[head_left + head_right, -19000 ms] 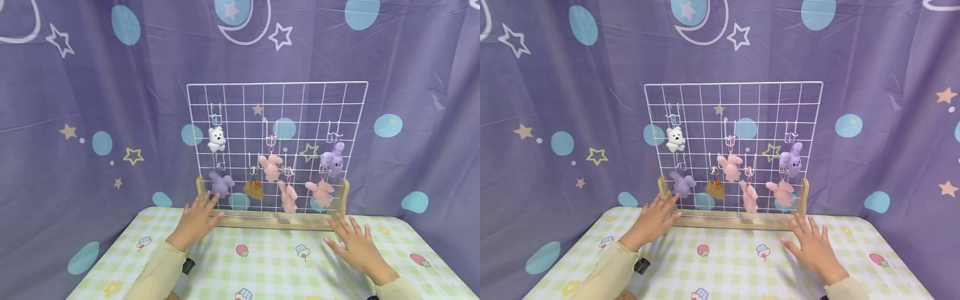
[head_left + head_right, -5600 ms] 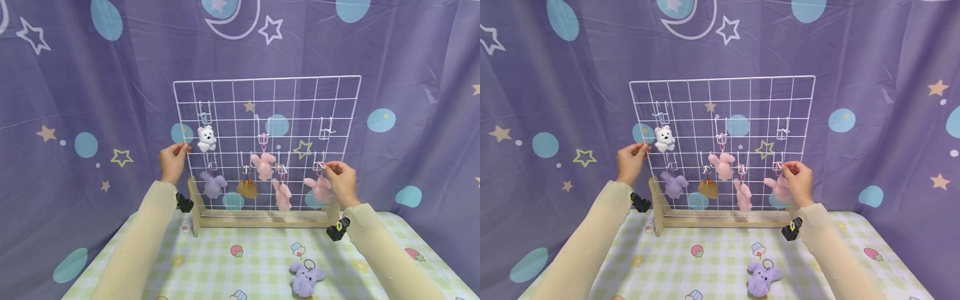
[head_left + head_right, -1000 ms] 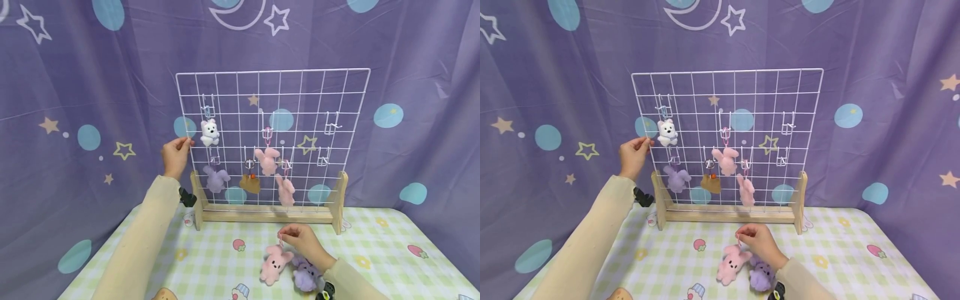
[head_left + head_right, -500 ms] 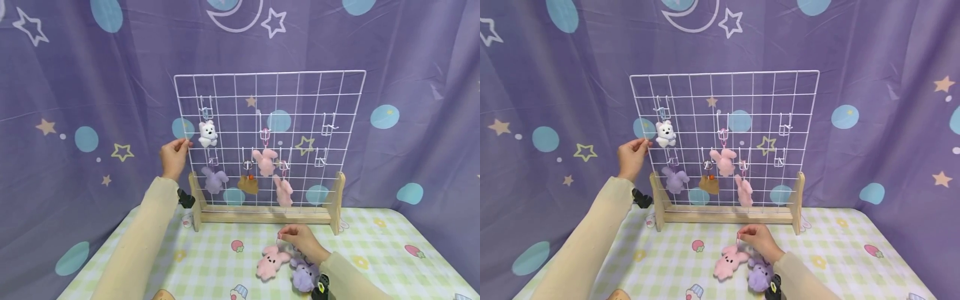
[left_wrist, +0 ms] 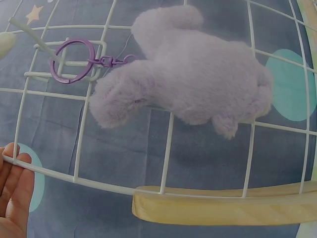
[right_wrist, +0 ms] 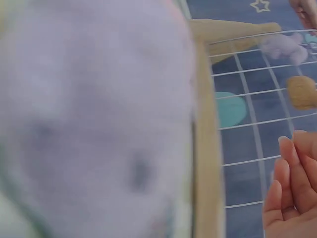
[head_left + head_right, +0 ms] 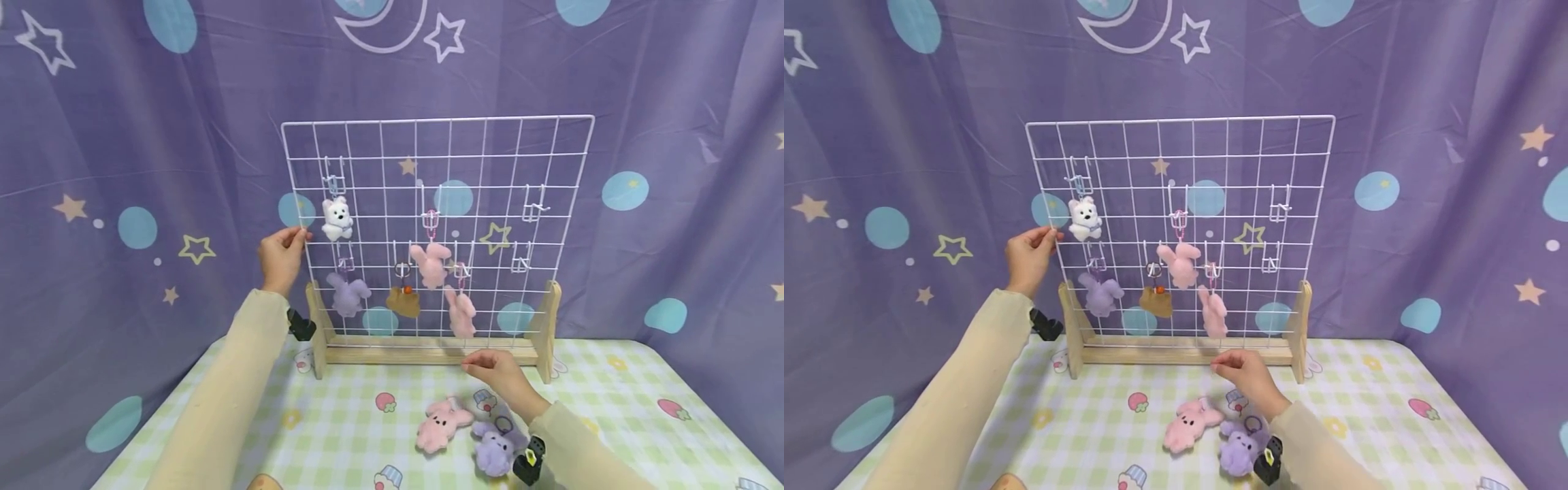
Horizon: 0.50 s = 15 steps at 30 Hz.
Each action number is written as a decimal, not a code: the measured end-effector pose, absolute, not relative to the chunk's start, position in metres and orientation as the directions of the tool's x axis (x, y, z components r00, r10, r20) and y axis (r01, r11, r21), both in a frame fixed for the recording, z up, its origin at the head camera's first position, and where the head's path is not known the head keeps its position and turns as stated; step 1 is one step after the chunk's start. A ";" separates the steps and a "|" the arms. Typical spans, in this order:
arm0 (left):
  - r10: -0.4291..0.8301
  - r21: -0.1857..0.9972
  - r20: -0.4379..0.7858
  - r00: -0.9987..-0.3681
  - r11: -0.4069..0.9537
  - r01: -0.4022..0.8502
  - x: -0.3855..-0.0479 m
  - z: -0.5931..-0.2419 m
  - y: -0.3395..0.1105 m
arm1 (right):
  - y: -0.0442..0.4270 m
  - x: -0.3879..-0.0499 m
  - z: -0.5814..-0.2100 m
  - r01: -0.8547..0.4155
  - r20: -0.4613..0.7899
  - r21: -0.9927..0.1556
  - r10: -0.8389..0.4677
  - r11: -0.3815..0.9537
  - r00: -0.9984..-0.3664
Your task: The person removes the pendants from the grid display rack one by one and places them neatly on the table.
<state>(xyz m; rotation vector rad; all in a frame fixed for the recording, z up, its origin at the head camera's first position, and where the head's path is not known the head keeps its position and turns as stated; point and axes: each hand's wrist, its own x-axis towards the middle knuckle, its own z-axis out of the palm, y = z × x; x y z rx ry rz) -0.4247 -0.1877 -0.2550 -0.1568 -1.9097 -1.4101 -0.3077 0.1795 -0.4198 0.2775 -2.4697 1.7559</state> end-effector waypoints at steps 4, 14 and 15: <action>-0.324 0.772 0.626 -0.709 0.389 0.503 -0.424 -0.254 -0.188 | 0.179 -0.317 -0.400 -0.259 0.264 -0.911 -0.029 0.322 -0.964; -0.325 0.774 0.622 -0.712 0.391 0.498 -0.423 -0.254 -0.188 | 0.174 -0.348 -0.348 -0.400 0.463 -0.855 0.135 0.331 -0.876; -0.325 0.773 0.623 -0.711 0.393 0.498 -0.423 -0.254 -0.188 | 0.174 -0.351 -0.344 -0.407 0.475 -0.850 0.152 0.334 -0.867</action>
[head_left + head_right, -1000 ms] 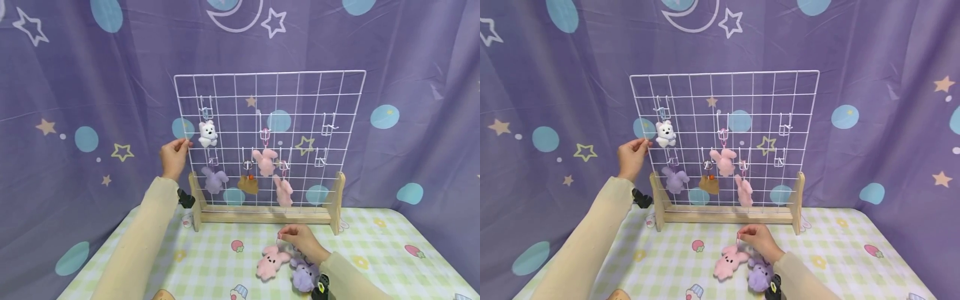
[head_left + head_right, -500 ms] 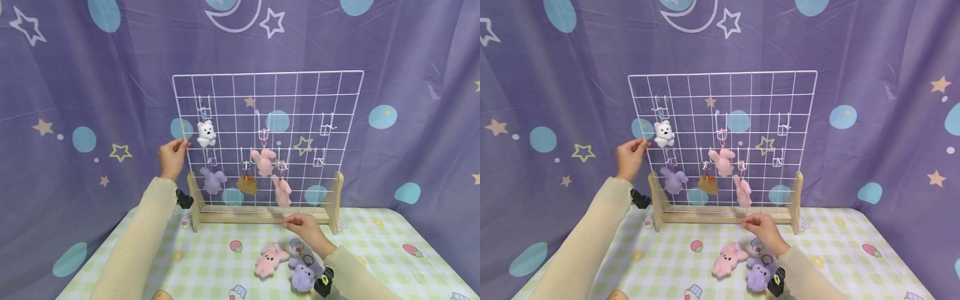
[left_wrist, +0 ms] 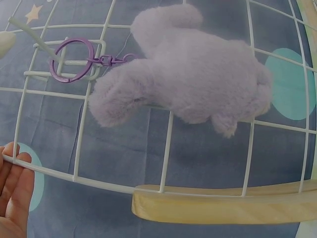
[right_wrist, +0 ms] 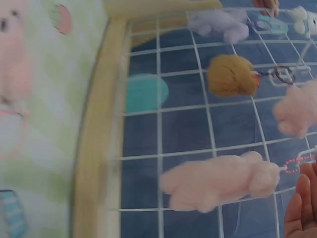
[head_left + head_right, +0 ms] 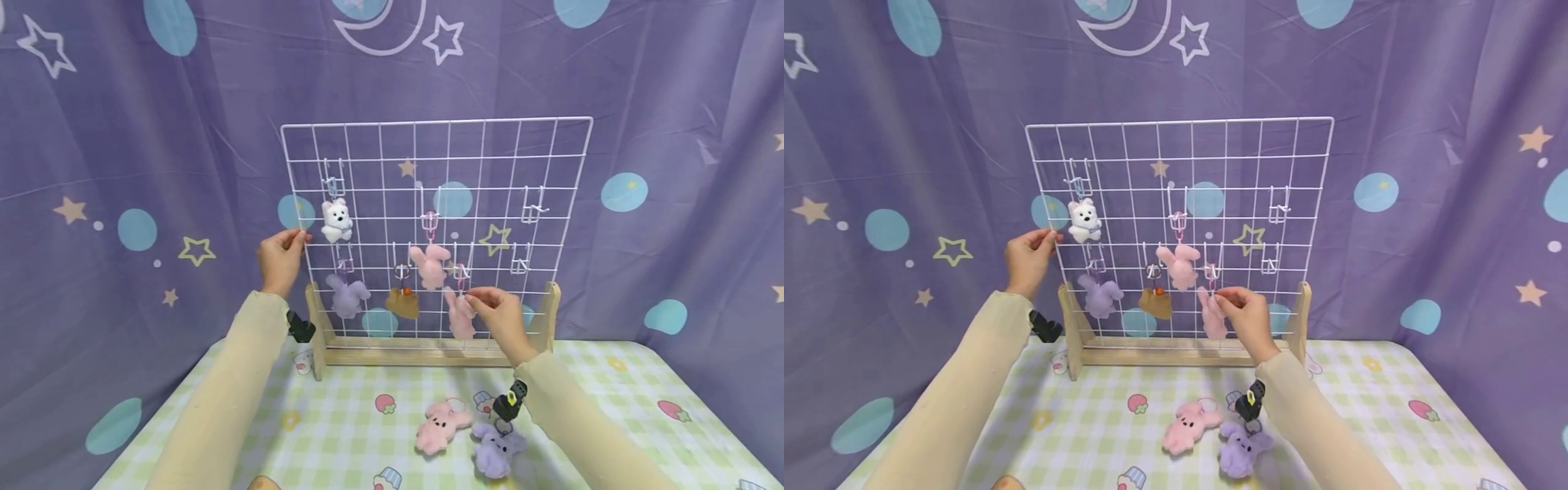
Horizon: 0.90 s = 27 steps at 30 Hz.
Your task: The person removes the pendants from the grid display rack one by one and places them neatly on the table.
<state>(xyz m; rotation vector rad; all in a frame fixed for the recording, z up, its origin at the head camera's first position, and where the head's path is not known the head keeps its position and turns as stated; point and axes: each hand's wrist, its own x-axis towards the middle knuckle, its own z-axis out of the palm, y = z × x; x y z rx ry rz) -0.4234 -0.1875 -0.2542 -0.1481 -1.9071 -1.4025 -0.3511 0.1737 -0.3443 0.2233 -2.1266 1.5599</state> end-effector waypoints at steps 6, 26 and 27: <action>-0.324 0.769 0.630 -0.705 0.384 0.511 -0.425 -0.255 -0.188 | 0.169 -0.365 -0.331 -0.397 0.494 -0.845 0.239 0.358 -0.836; -0.323 0.761 0.639 -0.699 0.400 0.511 -0.426 -0.256 -0.189 | 0.159 -0.377 -0.330 -0.385 0.465 -0.871 0.258 0.304 -0.847; -0.324 0.762 0.638 -0.698 0.398 0.512 -0.426 -0.256 -0.189 | 0.159 -0.376 -0.329 -0.389 0.468 -0.870 0.260 0.302 -0.845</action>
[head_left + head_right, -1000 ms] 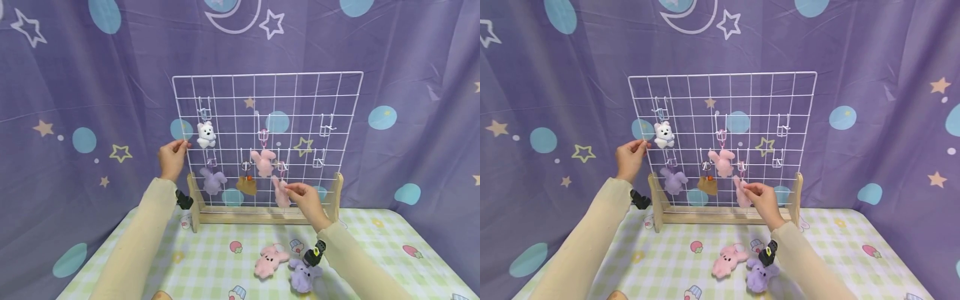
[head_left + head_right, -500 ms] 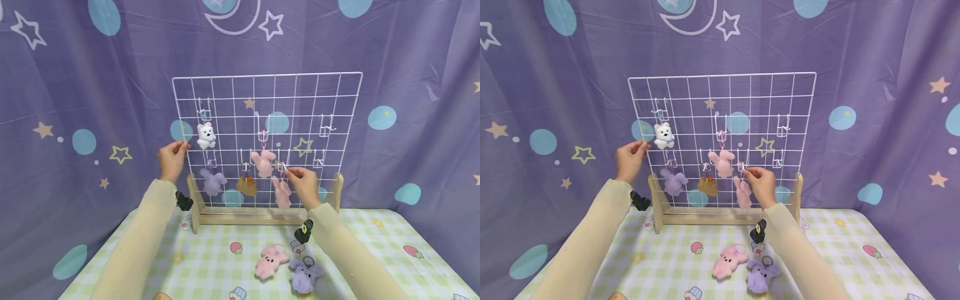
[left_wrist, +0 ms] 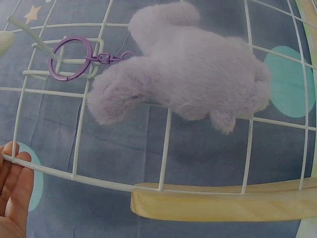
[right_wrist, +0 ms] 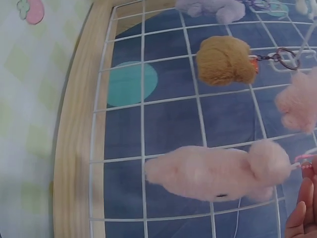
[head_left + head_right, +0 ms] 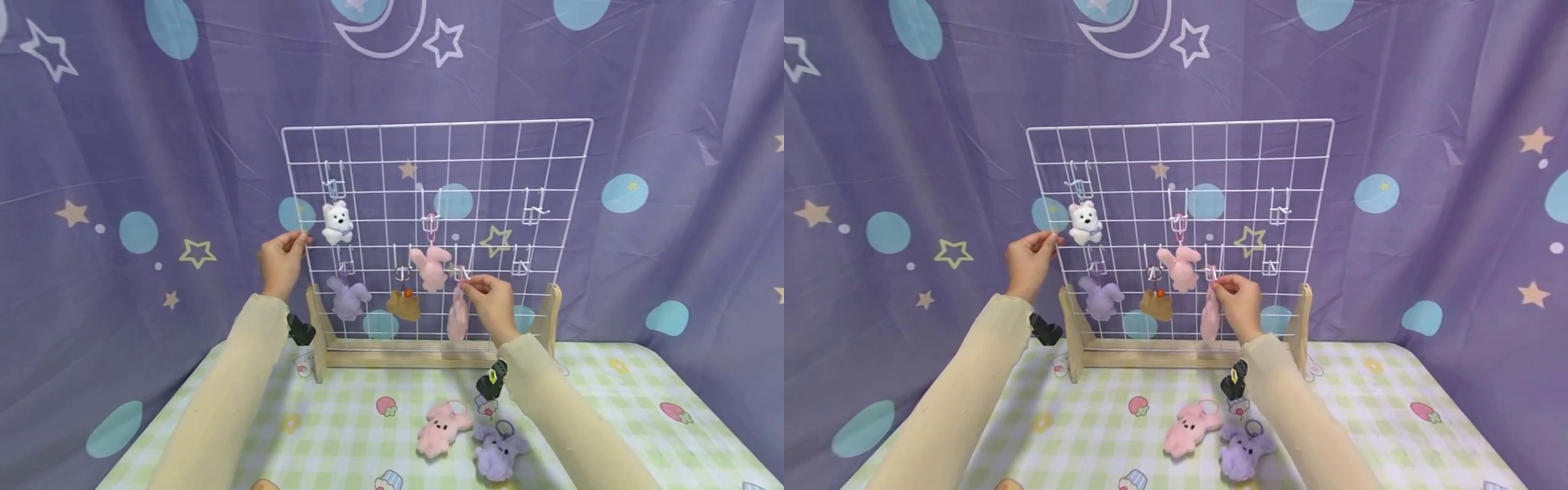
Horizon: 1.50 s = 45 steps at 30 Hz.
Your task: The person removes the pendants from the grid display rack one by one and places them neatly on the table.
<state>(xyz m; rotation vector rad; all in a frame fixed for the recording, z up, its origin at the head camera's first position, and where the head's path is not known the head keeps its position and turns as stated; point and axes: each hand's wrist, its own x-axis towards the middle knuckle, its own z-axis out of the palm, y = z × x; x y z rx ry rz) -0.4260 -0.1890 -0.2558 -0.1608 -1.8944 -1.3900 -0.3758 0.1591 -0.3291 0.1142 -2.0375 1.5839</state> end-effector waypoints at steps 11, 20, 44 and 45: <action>-0.314 0.769 0.630 -0.710 0.381 0.513 -0.426 -0.254 -0.188 | 0.166 -0.372 -0.319 -0.482 0.546 -0.835 0.289 0.266 -0.787; -0.324 0.765 0.635 -0.701 0.383 0.517 -0.427 -0.254 -0.186 | 0.168 -0.364 -0.313 -0.532 0.586 -0.808 0.261 0.253 -0.767; -0.314 0.751 0.649 -0.693 0.406 0.520 -0.426 -0.257 -0.190 | 0.150 -0.299 -0.284 -0.613 0.684 -0.713 0.144 0.341 -0.715; -0.314 0.751 0.650 -0.692 0.407 0.520 -0.425 -0.257 -0.190 | 0.149 -0.297 -0.284 -0.615 0.684 -0.711 0.134 0.341 -0.717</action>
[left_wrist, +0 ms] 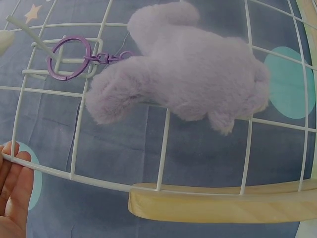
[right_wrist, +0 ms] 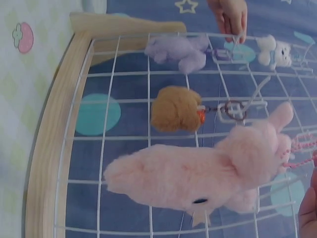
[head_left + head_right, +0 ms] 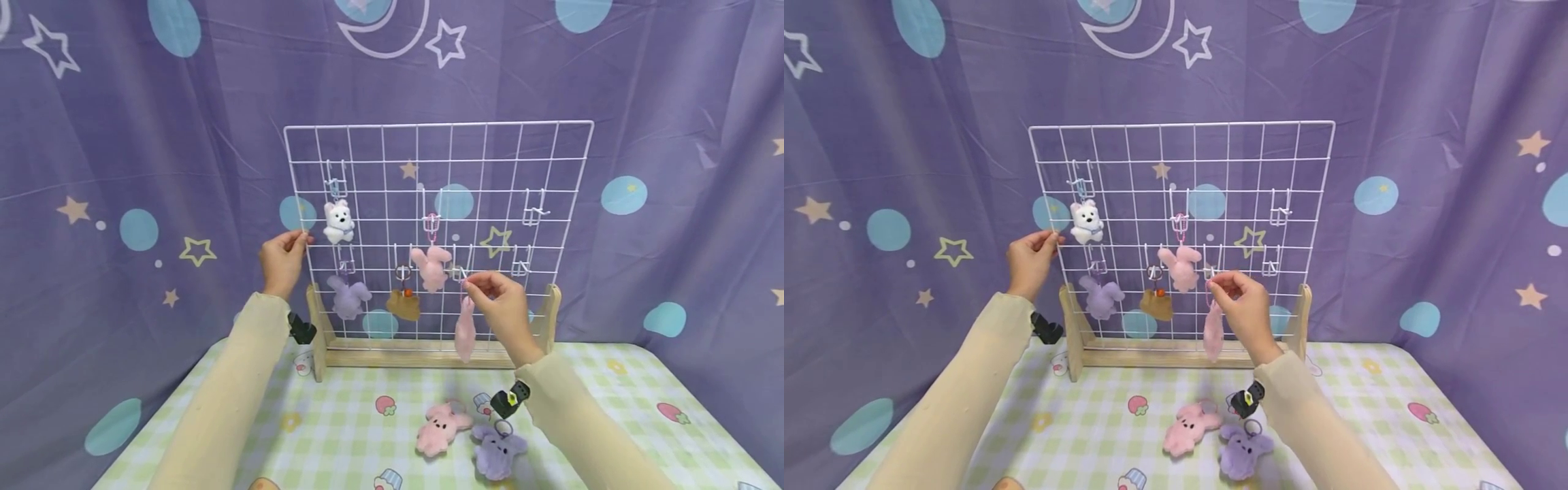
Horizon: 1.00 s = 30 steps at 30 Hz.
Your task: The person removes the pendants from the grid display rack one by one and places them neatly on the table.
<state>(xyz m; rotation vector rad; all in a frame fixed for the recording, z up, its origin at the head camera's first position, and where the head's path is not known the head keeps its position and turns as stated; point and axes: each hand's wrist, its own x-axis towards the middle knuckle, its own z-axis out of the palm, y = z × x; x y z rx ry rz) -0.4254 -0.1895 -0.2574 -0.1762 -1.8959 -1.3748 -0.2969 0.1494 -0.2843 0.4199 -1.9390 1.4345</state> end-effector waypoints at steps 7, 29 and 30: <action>-0.318 0.754 0.648 -0.692 0.401 0.521 -0.426 -0.257 -0.189 | 0.141 -0.294 -0.295 -0.628 0.661 -0.731 0.052 0.267 -0.748; -0.320 0.760 0.637 -0.701 0.414 0.501 -0.425 -0.257 -0.189 | 0.103 -0.276 -0.348 -0.597 0.568 -0.779 -0.187 0.190 -0.801; -0.320 0.760 0.637 -0.701 0.415 0.501 -0.425 -0.257 -0.189 | 0.102 -0.275 -0.351 -0.591 0.562 -0.787 -0.192 0.175 -0.805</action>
